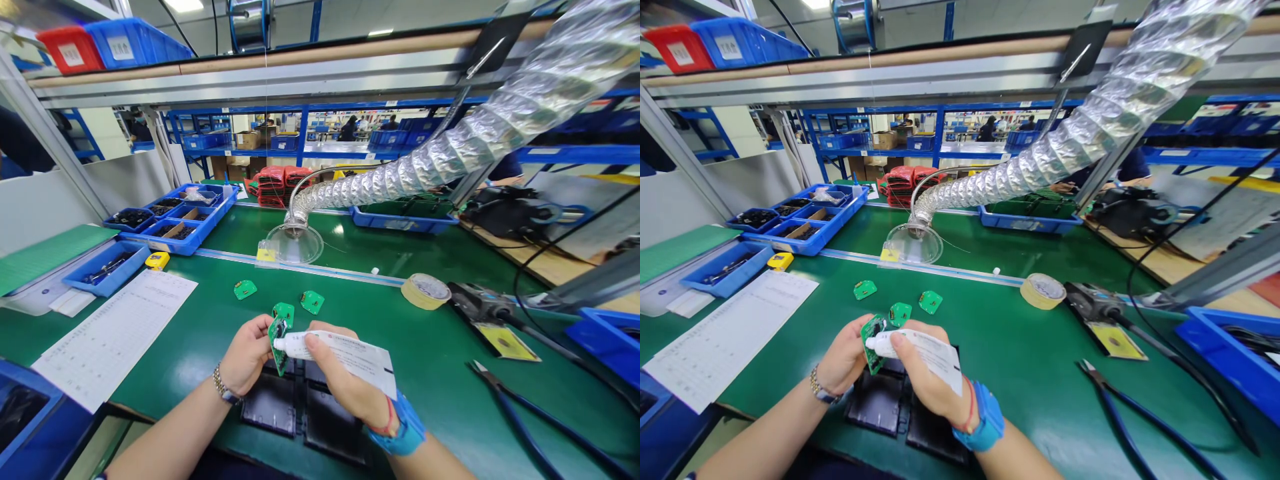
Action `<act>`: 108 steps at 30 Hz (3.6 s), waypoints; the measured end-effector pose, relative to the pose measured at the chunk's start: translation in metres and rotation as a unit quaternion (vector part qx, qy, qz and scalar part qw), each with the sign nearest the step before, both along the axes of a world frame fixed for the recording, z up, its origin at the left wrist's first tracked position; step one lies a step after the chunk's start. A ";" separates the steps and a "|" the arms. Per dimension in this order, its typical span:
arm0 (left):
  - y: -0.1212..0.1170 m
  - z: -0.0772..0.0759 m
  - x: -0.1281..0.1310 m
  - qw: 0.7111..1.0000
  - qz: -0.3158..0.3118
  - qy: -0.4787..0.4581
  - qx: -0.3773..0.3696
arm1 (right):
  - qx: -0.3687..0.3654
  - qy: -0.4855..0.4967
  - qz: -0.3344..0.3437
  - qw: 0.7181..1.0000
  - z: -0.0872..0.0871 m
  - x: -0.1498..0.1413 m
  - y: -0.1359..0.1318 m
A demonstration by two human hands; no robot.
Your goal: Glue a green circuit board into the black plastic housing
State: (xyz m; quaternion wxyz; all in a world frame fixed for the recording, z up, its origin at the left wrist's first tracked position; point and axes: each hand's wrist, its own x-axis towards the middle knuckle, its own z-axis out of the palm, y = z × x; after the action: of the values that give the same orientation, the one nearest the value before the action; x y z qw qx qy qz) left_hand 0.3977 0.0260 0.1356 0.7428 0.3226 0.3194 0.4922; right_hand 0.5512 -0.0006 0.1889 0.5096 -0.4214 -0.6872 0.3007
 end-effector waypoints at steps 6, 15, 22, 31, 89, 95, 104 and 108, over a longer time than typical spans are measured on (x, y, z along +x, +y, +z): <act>0.000 0.000 -0.001 1.000 -0.003 -0.019 0.001 | -0.030 -0.010 0.059 0.998 0.007 0.006 0.003; 0.001 0.007 0.000 0.999 -0.018 -0.027 0.011 | 0.001 -0.048 0.116 0.992 0.011 0.007 0.004; 0.002 0.007 0.000 0.999 -0.020 -0.035 0.009 | 0.065 -0.120 0.144 0.980 0.004 0.007 0.007; 0.002 0.005 -0.002 0.999 -0.017 -0.035 0.004 | 0.082 -0.146 0.150 0.974 0.006 0.008 0.009; -0.004 0.014 -0.005 0.997 -0.012 -0.078 -0.018 | 0.166 -0.183 0.133 0.960 0.006 0.007 0.008; -0.004 0.012 -0.006 0.997 -0.005 -0.080 -0.022 | 0.162 -0.183 0.131 0.961 0.007 0.008 0.008; -0.006 0.014 -0.005 0.998 0.004 -0.063 -0.026 | 0.166 -0.202 0.123 0.957 0.008 0.005 0.006; -0.006 0.014 -0.005 0.996 0.008 -0.079 -0.026 | 0.170 -0.195 0.117 0.959 0.009 0.006 0.007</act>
State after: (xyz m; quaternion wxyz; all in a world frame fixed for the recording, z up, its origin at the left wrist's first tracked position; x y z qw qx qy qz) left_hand 0.3923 0.0202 0.1498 0.7697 0.2604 0.2751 0.5139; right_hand 0.5576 0.0059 0.1978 0.3911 -0.2959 -0.8587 0.1490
